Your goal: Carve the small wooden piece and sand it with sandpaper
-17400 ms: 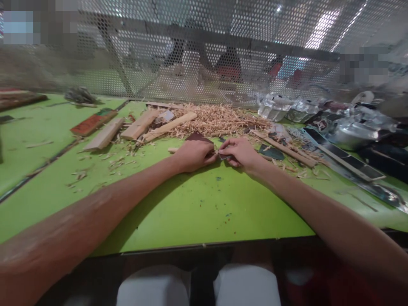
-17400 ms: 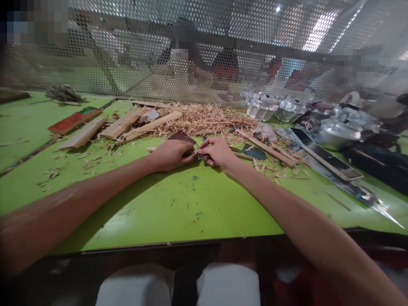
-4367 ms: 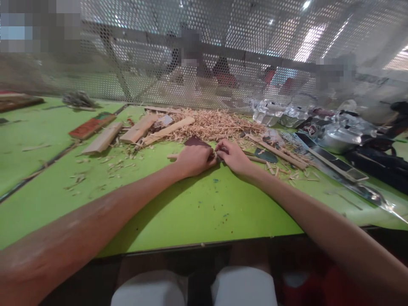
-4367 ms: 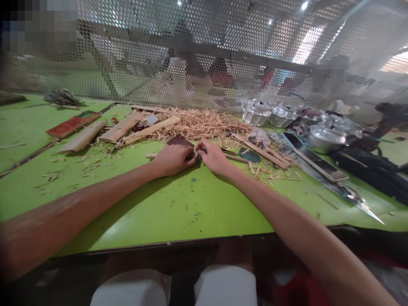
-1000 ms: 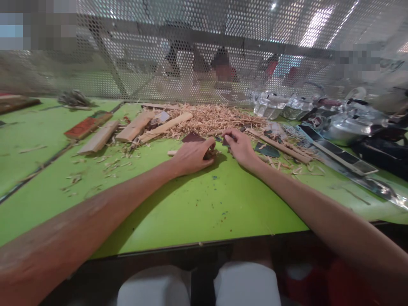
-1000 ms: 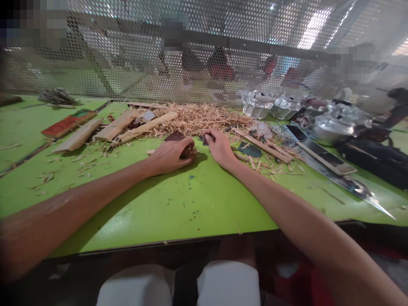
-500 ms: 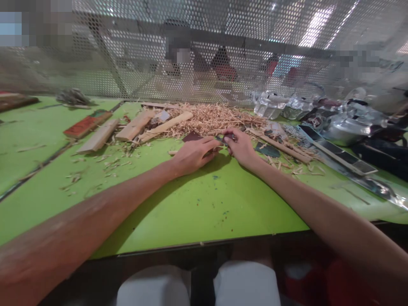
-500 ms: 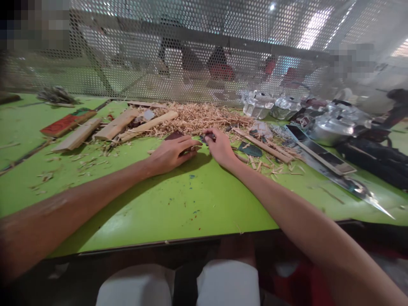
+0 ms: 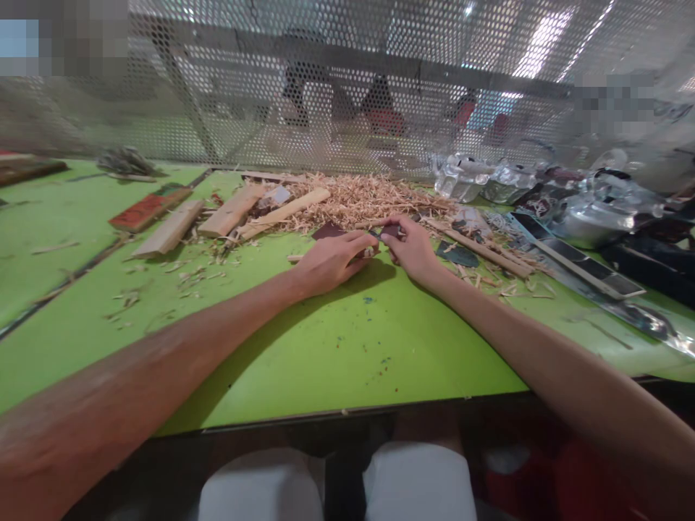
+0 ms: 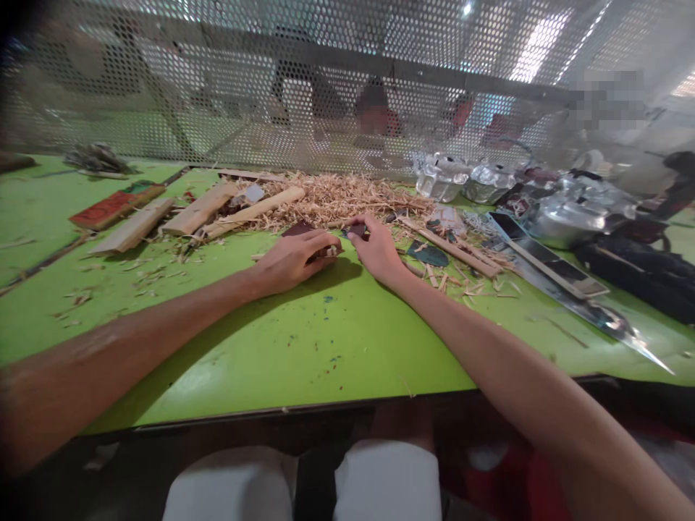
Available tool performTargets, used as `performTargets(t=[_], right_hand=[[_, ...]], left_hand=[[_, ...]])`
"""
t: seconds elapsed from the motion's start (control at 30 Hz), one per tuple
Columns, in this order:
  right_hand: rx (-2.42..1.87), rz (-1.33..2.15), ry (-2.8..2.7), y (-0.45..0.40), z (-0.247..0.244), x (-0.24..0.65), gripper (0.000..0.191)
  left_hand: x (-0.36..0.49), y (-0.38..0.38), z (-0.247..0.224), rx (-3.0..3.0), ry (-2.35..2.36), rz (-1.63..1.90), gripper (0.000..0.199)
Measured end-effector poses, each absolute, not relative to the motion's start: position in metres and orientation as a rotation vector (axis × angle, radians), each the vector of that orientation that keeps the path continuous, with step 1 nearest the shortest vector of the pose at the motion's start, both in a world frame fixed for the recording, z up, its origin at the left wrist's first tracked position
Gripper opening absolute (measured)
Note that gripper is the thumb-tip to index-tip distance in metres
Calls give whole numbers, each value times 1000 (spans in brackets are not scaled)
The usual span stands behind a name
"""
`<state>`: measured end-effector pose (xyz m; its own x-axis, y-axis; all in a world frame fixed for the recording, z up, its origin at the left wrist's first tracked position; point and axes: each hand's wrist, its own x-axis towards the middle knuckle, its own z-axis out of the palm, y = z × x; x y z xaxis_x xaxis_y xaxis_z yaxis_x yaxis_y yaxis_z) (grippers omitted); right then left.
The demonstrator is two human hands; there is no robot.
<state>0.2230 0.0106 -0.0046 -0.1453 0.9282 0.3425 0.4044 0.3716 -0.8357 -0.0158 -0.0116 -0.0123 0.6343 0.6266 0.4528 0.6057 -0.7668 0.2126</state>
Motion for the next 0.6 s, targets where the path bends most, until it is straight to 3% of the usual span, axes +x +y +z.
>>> performTargets(t=[0.27, 0.6], right_hand=[[-1134, 776, -1768, 13, -9, 227, 44], [-1193, 792, -1747, 17, -11, 227, 45]], left_hand=[[-16, -12, -12, 2832, 1017, 806, 32], [-15, -15, -10, 2867, 1048, 774, 26]])
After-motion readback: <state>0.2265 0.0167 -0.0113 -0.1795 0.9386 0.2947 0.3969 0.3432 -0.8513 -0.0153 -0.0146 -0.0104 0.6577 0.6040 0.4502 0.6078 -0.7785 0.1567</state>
